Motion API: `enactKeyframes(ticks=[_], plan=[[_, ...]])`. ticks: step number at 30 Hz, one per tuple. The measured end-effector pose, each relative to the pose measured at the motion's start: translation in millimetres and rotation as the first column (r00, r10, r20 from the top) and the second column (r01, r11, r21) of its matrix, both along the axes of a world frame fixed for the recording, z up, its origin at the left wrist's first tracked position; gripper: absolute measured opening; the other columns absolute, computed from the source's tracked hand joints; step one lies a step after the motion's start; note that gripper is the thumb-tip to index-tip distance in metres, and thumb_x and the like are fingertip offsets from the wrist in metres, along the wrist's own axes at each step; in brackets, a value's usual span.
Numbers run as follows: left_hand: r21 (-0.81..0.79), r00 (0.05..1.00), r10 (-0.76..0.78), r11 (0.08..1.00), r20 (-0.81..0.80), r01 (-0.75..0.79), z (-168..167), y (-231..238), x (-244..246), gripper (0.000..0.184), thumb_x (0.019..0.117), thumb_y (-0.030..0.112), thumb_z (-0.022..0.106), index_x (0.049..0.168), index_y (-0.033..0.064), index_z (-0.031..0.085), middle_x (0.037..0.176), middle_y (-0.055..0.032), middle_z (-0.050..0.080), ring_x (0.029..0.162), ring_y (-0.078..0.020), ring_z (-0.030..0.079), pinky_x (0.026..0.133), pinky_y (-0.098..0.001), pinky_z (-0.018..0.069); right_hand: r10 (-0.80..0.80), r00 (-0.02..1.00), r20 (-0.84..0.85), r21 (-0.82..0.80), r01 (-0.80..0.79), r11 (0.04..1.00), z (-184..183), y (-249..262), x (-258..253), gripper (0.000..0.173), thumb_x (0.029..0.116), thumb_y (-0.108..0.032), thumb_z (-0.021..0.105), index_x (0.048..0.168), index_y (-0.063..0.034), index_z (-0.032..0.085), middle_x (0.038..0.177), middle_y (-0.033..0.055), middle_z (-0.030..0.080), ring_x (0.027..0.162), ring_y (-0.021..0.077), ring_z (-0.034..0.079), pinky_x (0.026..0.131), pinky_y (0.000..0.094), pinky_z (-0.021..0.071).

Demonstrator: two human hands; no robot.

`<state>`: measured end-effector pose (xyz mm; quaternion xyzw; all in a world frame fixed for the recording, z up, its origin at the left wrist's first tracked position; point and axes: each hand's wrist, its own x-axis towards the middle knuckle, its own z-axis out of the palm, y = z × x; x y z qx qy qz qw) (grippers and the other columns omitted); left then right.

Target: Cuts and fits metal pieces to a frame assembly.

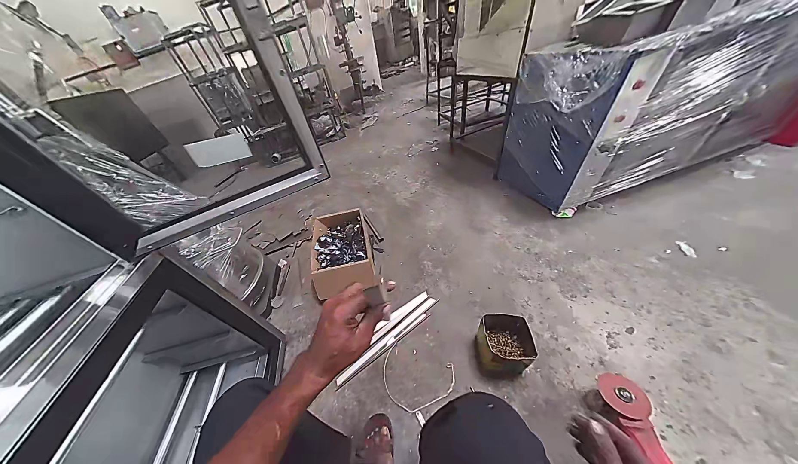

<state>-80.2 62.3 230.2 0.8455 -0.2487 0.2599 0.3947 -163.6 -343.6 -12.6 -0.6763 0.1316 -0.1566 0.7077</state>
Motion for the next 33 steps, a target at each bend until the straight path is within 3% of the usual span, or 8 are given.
enactKeyframes(ticks=[5,9,14,17,20,24,30,33], plan=[[-0.442,0.926,-0.279,0.818,0.255,0.369,28,-47,-26,0.024,0.0919,0.000,0.073,0.116,-0.0004,0.071,0.112,-0.0095,0.072,0.093,-0.0150,0.072,0.082,-0.0317,0.0641,0.455,0.859,0.236,-0.050,-0.457,0.888,128,97,21,0.058,0.1116,-0.045,0.031,0.128,-0.0039,0.069,0.122,0.0069,0.075,0.117,0.0214,0.069,0.105,0.0416,0.0544],[-0.675,0.863,-0.430,0.557,0.264,0.484,31,-67,-62,0.026,0.0915,-0.002,0.073,0.117,0.0052,0.072,0.112,-0.0082,0.074,0.103,-0.0178,0.073,0.092,-0.0335,0.0613,0.478,0.758,0.444,0.262,-0.619,0.740,208,146,30,0.088,0.0997,-0.062,0.053,0.159,-0.0026,0.027,0.147,0.0198,0.057,0.133,0.0351,0.059,0.107,0.0499,0.0526],[-0.980,0.795,-0.599,0.197,-0.095,0.031,6,-57,-98,0.027,0.1013,0.004,0.060,0.129,0.0012,0.059,0.114,-0.0231,0.073,0.103,-0.0358,0.073,0.093,-0.0499,0.0603,0.195,0.745,0.638,0.410,-0.543,0.733,263,198,17,0.028,0.1097,-0.021,0.047,0.131,-0.0038,0.050,0.103,0.0158,0.074,0.092,0.0282,0.076,0.085,0.0450,0.0645],[-0.826,0.668,-0.537,0.519,-0.515,-0.220,13,-32,-121,0.036,0.1070,0.025,0.054,0.133,0.0003,0.060,0.113,-0.0161,0.073,0.084,-0.0226,0.074,0.071,-0.0358,0.0626,0.322,0.685,0.654,0.233,-0.587,0.775,276,219,32,0.016,0.1089,-0.013,0.045,0.124,-0.0086,0.047,0.093,0.0087,0.074,0.084,0.0249,0.076,0.079,0.0425,0.0662],[-0.373,0.941,0.024,0.914,-0.337,-0.157,23,1,-140,0.019,0.0974,0.024,0.071,0.105,0.0080,0.077,0.086,0.0004,0.074,0.070,-0.0047,0.066,0.066,-0.0248,0.0565,0.551,0.501,0.668,-0.043,-0.713,0.700,294,242,54,0.019,0.1055,-0.024,0.057,0.120,-0.0137,0.050,0.094,0.0066,0.076,0.084,0.0238,0.077,0.076,0.0386,0.0664],[-0.071,0.985,0.168,0.983,-0.046,-0.170,81,65,-120,0.057,0.0975,0.024,0.070,0.147,0.0013,0.053,0.132,-0.0107,0.068,0.118,-0.0183,0.067,0.104,-0.0391,0.0556,0.713,0.392,0.581,-0.402,-0.623,0.671,328,300,71,0.031,0.1018,-0.039,0.061,0.117,-0.0119,0.057,0.093,-0.0049,0.073,0.083,0.0083,0.071,0.077,0.0267,0.0615],[-0.187,0.960,0.275,0.941,-0.062,-0.282,165,143,-67,0.045,0.0941,0.015,0.072,0.137,0.0048,0.063,0.098,-0.0078,0.076,0.082,-0.0133,0.072,0.082,-0.0363,0.0623,0.782,0.284,0.555,-0.537,-0.596,0.597,422,407,125,0.034,0.1019,-0.040,0.058,0.115,-0.0087,0.062,0.097,-0.0010,0.070,0.089,0.0090,0.068,0.081,0.0318,0.0602],[-0.164,0.891,0.446,0.889,0.087,-0.428,210,194,-47,0.026,0.0939,0.015,0.075,0.118,0.0061,0.073,0.088,-0.0055,0.074,0.074,-0.0127,0.070,0.072,-0.0371,0.0620,0.792,0.295,0.534,-0.506,-0.640,0.579,467,461,149,0.056,0.1023,-0.052,0.053,0.143,-0.0150,0.045,0.123,0.0014,0.065,0.106,0.0131,0.068,0.089,0.0398,0.0598]])
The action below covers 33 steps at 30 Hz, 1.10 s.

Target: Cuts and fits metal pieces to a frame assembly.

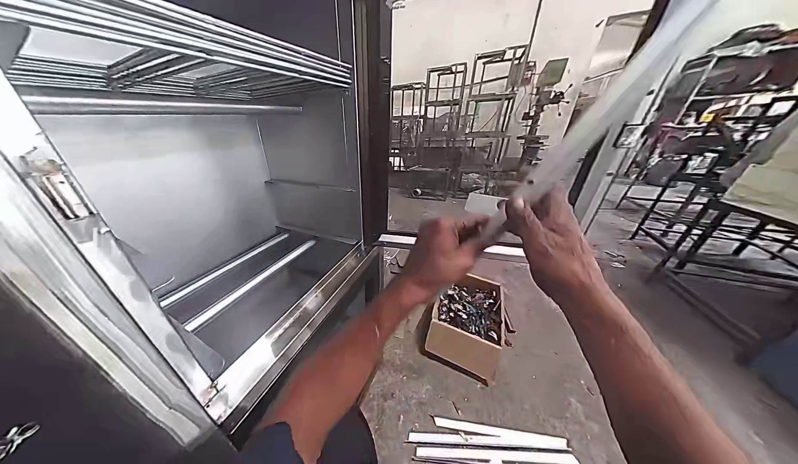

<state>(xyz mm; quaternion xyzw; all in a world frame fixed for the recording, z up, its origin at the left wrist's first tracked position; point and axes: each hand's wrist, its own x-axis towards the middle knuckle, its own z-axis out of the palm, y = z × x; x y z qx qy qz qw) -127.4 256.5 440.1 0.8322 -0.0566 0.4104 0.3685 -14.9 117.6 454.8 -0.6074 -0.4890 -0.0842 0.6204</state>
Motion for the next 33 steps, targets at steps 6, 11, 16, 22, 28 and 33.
enactKeyframes(ticks=[6,11,16,22,28,33], plan=[[0.002,0.972,0.202,0.979,0.122,-0.204,59,101,11,0.021,0.0882,0.009,0.078,0.106,0.0018,0.072,0.088,-0.0069,0.075,0.075,-0.0145,0.072,0.074,-0.0373,0.0631,0.023,0.961,0.277,0.083,-0.047,0.995,-4,115,12,0.039,0.0931,-0.016,0.076,0.128,-0.0081,0.062,0.104,0.0030,0.076,0.089,0.0125,0.075,0.080,0.0359,0.0653],[-0.093,0.948,0.281,0.958,0.150,-0.270,55,147,15,0.020,0.0885,0.006,0.077,0.104,-0.0021,0.067,0.084,-0.0095,0.071,0.071,-0.0153,0.069,0.071,-0.0350,0.0602,0.001,0.973,0.231,0.090,-0.023,0.996,-23,181,6,0.043,0.0857,-0.009,0.082,0.121,-0.0118,0.058,0.093,0.0060,0.073,0.069,0.0183,0.072,0.058,0.0376,0.0628],[-0.088,0.924,0.371,0.928,0.096,-0.363,49,178,23,0.022,0.0898,0.011,0.076,0.106,0.0005,0.067,0.083,-0.0079,0.072,0.071,-0.0161,0.069,0.071,-0.0383,0.0599,-0.127,0.978,0.166,0.102,0.111,0.989,-24,226,13,0.045,0.0796,-0.018,0.087,0.116,-0.0065,0.062,0.103,0.0058,0.073,0.076,0.0156,0.074,0.070,0.0381,0.0650],[-0.037,0.929,0.368,0.930,0.047,-0.366,45,201,22,0.022,0.0890,0.013,0.078,0.106,0.0011,0.068,0.083,-0.0079,0.072,0.072,-0.0168,0.069,0.073,-0.0403,0.0595,-0.115,0.968,0.223,0.105,0.094,0.990,-45,239,8,0.037,0.0862,-0.017,0.083,0.116,-0.0123,0.061,0.097,0.0090,0.069,0.062,0.0214,0.066,0.052,0.0429,0.0592],[-0.086,0.918,0.388,0.921,0.087,-0.381,38,210,27,0.025,0.0882,0.013,0.079,0.107,0.0009,0.068,0.089,-0.0095,0.072,0.078,-0.0171,0.070,0.077,-0.0382,0.0596,-0.273,0.894,0.355,0.095,0.256,0.962,-45,250,13,0.034,0.0880,-0.030,0.082,0.114,-0.0131,0.067,0.100,0.0093,0.067,0.066,0.0218,0.065,0.055,0.0447,0.0567],[-0.026,0.847,0.517,0.855,0.122,-0.518,37,205,26,0.030,0.0849,0.019,0.083,0.109,0.0056,0.072,0.090,-0.0060,0.075,0.081,-0.0154,0.072,0.078,-0.0382,0.0606,-0.410,0.836,0.365,0.075,0.412,0.908,-46,253,11,0.040,0.0873,-0.042,0.081,0.117,-0.0180,0.069,0.101,0.0083,0.069,0.067,0.0249,0.066,0.054,0.0498,0.0527]])
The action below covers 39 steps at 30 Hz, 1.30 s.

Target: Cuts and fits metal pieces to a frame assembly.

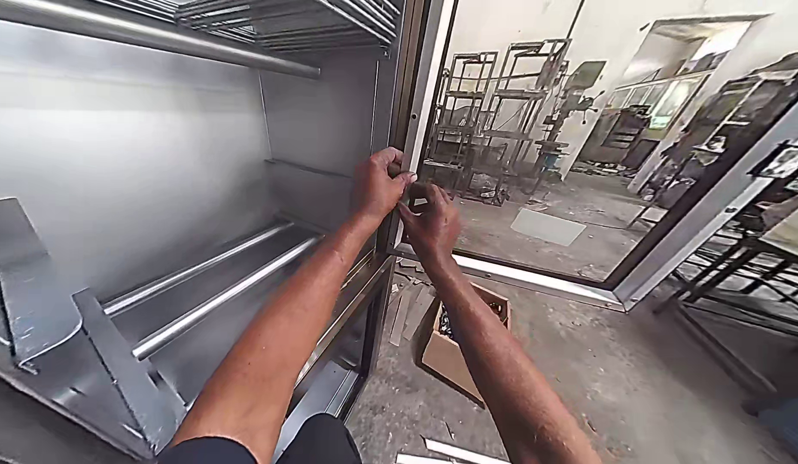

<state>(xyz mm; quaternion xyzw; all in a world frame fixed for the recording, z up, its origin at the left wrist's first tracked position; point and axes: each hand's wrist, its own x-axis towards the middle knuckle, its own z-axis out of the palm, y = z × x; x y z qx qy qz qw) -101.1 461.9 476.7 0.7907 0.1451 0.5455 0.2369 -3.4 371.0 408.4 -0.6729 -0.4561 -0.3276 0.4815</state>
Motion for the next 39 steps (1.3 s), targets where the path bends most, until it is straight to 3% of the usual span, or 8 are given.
enactKeyframes(ticks=[4,13,18,22,26,30,36,39], plan=[[0.039,0.996,0.088,0.995,0.033,-0.090,-3,-7,0,0.033,0.0841,0.020,0.084,0.111,0.0071,0.071,0.090,-0.0037,0.075,0.080,-0.0129,0.073,0.077,-0.0338,0.0625,0.068,0.998,0.018,0.066,-0.069,0.995,-5,7,4,0.044,0.0878,-0.033,0.081,0.125,-0.0149,0.066,0.103,0.0089,0.069,0.073,0.0246,0.066,0.059,0.0489,0.0548],[0.007,0.989,0.114,0.993,0.098,-0.115,-6,-4,4,0.034,0.0852,0.021,0.083,0.116,0.0093,0.074,0.090,-0.0012,0.076,0.079,-0.0111,0.072,0.076,-0.0321,0.0617,0.065,0.996,0.067,0.076,-0.070,0.995,-6,11,7,0.044,0.0894,-0.031,0.081,0.128,-0.0153,0.068,0.106,0.0100,0.068,0.068,0.0218,0.065,0.056,0.0448,0.0555],[0.002,0.986,0.123,0.992,0.113,-0.124,-6,-4,6,0.034,0.0864,0.023,0.082,0.117,0.0097,0.075,0.091,-0.0007,0.076,0.078,-0.0108,0.072,0.076,-0.0326,0.0616,0.017,1.000,0.019,0.067,-0.018,0.998,-9,15,8,0.055,0.0889,-0.039,0.080,0.139,-0.0261,0.062,0.104,0.0065,0.067,0.067,0.0220,0.064,0.053,0.0475,0.0527],[0.075,0.984,0.123,0.988,0.126,-0.133,-10,-6,5,0.049,0.0909,0.020,0.079,0.137,0.0112,0.065,0.099,-0.0072,0.076,0.078,-0.0168,0.073,0.073,-0.0382,0.0632,-0.001,0.998,-0.069,0.028,0.003,1.000,-5,14,2,0.056,0.0882,-0.038,0.079,0.141,-0.0294,0.061,0.109,0.0075,0.070,0.073,0.0252,0.068,0.059,0.0516,0.0560],[0.143,0.981,0.153,0.975,0.117,-0.169,-19,-9,5,0.048,0.0958,0.022,0.074,0.142,0.0155,0.062,0.104,-0.0086,0.073,0.080,-0.0188,0.070,0.073,-0.0397,0.0608,-0.012,0.997,-0.073,0.051,0.015,0.999,-9,17,1,0.052,0.0880,-0.037,0.078,0.137,-0.0316,0.064,0.106,0.0066,0.070,0.070,0.0248,0.068,0.056,0.0510,0.0545],[0.157,0.974,0.182,0.967,0.131,-0.202,-19,-7,9,0.044,0.0965,0.023,0.073,0.138,0.0128,0.065,0.102,-0.0091,0.073,0.084,-0.0202,0.069,0.078,-0.0408,0.0593,0.073,0.996,-0.048,0.035,-0.071,0.997,-15,10,2,0.045,0.0936,-0.040,0.069,0.135,-0.0234,0.065,0.107,0.0064,0.070,0.070,0.0220,0.067,0.057,0.0474,0.0557],[0.127,0.969,0.205,0.967,0.136,-0.223,-19,-4,15,0.043,0.0950,0.024,0.074,0.136,0.0113,0.067,0.103,-0.0089,0.073,0.086,-0.0201,0.070,0.080,-0.0416,0.0595,0.275,0.960,-0.053,0.099,-0.269,0.958,-67,-26,-19,0.037,0.0977,-0.033,0.068,0.129,-0.0140,0.069,0.109,-0.0005,0.074,0.078,0.0072,0.071,0.065,0.0306,0.0625],[0.107,0.972,0.181,0.974,0.147,-0.198,-19,-1,15,0.040,0.0936,0.024,0.076,0.131,0.0114,0.070,0.103,-0.0079,0.074,0.089,-0.0198,0.071,0.083,-0.0430,0.0595,0.289,0.957,0.026,0.166,-0.289,0.943,-32,-30,-12,0.035,0.0972,-0.029,0.067,0.127,-0.0109,0.070,0.103,0.0008,0.075,0.080,0.0079,0.071,0.067,0.0312,0.0630]])
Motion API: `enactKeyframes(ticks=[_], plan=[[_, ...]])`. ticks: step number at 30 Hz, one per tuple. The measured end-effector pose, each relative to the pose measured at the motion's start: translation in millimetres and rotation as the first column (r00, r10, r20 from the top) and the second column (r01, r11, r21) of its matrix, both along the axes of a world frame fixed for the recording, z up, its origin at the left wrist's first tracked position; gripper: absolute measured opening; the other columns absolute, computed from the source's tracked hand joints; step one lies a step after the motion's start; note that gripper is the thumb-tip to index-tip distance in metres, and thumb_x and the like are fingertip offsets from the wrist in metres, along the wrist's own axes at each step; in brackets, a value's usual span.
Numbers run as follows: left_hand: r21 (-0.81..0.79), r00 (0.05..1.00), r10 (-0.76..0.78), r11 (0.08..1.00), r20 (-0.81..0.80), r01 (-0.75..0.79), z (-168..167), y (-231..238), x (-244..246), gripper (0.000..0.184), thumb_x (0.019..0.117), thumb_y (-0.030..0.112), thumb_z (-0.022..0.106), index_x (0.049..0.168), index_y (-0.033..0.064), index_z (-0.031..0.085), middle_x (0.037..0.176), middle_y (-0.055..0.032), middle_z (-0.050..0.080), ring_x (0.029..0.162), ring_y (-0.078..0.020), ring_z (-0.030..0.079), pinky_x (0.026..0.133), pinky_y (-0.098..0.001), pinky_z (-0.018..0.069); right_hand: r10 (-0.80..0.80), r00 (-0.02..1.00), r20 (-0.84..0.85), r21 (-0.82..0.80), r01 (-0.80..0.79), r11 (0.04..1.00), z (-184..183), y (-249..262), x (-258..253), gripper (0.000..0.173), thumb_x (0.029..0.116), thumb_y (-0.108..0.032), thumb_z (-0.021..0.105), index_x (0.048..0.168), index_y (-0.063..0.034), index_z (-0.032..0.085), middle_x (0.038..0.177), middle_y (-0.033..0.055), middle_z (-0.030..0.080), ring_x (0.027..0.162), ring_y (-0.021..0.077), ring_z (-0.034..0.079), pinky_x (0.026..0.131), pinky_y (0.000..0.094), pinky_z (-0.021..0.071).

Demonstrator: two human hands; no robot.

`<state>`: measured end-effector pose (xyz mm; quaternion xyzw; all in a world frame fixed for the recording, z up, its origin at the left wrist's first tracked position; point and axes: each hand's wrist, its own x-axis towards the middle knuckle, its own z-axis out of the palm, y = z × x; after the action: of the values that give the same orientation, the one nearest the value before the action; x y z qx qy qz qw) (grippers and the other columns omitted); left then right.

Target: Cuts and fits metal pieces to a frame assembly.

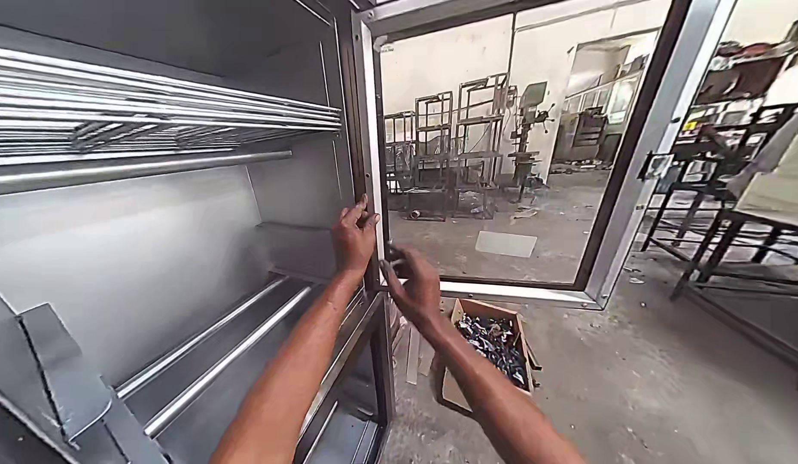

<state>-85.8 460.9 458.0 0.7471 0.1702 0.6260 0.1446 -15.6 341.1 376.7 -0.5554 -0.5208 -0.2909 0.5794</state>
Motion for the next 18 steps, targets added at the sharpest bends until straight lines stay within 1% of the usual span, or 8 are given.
enactKeyframes(ticks=[2,5,8,10,12,14,15,18], plan=[[-0.005,1.000,-0.015,1.000,-0.005,0.015,-2,0,1,0.040,0.0947,0.024,0.073,0.133,0.0121,0.070,0.106,-0.0091,0.074,0.093,-0.0212,0.071,0.087,-0.0444,0.0591,-0.013,1.000,-0.013,-0.017,0.013,1.000,62,2,9,0.041,0.0961,-0.029,0.069,0.134,-0.0151,0.065,0.111,0.0038,0.072,0.087,0.0123,0.072,0.073,0.0365,0.0637],[0.004,1.000,0.005,1.000,0.022,-0.005,-1,1,4,0.035,0.0931,0.019,0.070,0.127,0.0101,0.073,0.108,-0.0105,0.074,0.099,-0.0224,0.071,0.093,-0.0425,0.0585,-0.059,0.998,0.013,0.016,0.059,0.998,166,16,16,0.054,0.0938,-0.033,0.074,0.143,-0.0162,0.059,0.122,0.0072,0.068,0.093,0.0167,0.071,0.078,0.0404,0.0630],[-0.036,1.000,0.003,0.999,-0.012,-0.004,2,-5,1,0.038,0.0933,0.020,0.072,0.129,0.0088,0.072,0.110,-0.0121,0.074,0.099,-0.0247,0.072,0.093,-0.0449,0.0590,-0.198,0.978,0.072,-0.040,0.201,0.979,238,27,15,0.061,0.0908,-0.042,0.076,0.143,-0.0143,0.059,0.120,0.0102,0.070,0.094,0.0255,0.070,0.081,0.0504,0.0594],[-0.063,0.999,-0.005,0.998,-0.043,0.003,3,-8,-1,0.038,0.0949,0.022,0.071,0.131,0.0093,0.070,0.111,-0.0123,0.074,0.100,-0.0254,0.072,0.094,-0.0453,0.0583,-0.245,0.969,0.025,-0.107,0.246,0.963,264,34,9,0.058,0.0888,-0.048,0.075,0.135,-0.0144,0.064,0.115,0.0098,0.071,0.095,0.0278,0.070,0.084,0.0542,0.0577],[-0.066,0.998,-0.014,0.998,-0.057,0.010,4,-8,-2,0.036,0.0964,0.024,0.069,0.129,0.0087,0.071,0.111,-0.0123,0.074,0.102,-0.0259,0.071,0.096,-0.0448,0.0570,-0.290,0.957,-0.032,-0.130,0.284,0.950,279,40,2,0.058,0.0874,-0.049,0.075,0.136,-0.0186,0.064,0.109,0.0052,0.074,0.095,0.0256,0.070,0.082,0.0545,0.0572],[-0.085,0.996,-0.017,0.996,-0.085,0.010,5,-8,-3,0.035,0.0982,0.026,0.066,0.129,0.0091,0.071,0.112,-0.0114,0.074,0.105,-0.0253,0.071,0.097,-0.0438,0.0558,-0.322,0.939,-0.122,-0.148,0.304,0.941,283,46,-3,0.058,0.0840,-0.048,0.076,0.135,-0.0243,0.064,0.105,0.0017,0.075,0.093,0.0240,0.071,0.077,0.0554,0.0554],[-0.097,0.995,-0.019,0.995,-0.102,0.009,5,-9,-4,0.035,0.0990,0.027,0.066,0.128,0.0095,0.071,0.113,-0.0113,0.073,0.106,-0.0251,0.070,0.098,-0.0431,0.0554,-0.333,0.929,-0.161,-0.156,0.309,0.938,284,47,-6,0.058,0.0823,-0.048,0.078,0.134,-0.0250,0.063,0.104,0.0016,0.075,0.092,0.0244,0.071,0.075,0.0561,0.0547],[-0.106,0.995,-0.029,0.994,-0.097,0.018,4,-9,-2,0.034,0.0992,0.026,0.065,0.128,0.0108,0.071,0.113,-0.0112,0.072,0.105,-0.0247,0.070,0.097,-0.0418,0.0558,-0.332,0.916,-0.225,-0.160,0.301,0.940,287,47,-11,0.062,0.0785,-0.043,0.080,0.133,-0.0216,0.060,0.100,0.0037,0.075,0.090,0.0255,0.071,0.074,0.0565,0.0548]])
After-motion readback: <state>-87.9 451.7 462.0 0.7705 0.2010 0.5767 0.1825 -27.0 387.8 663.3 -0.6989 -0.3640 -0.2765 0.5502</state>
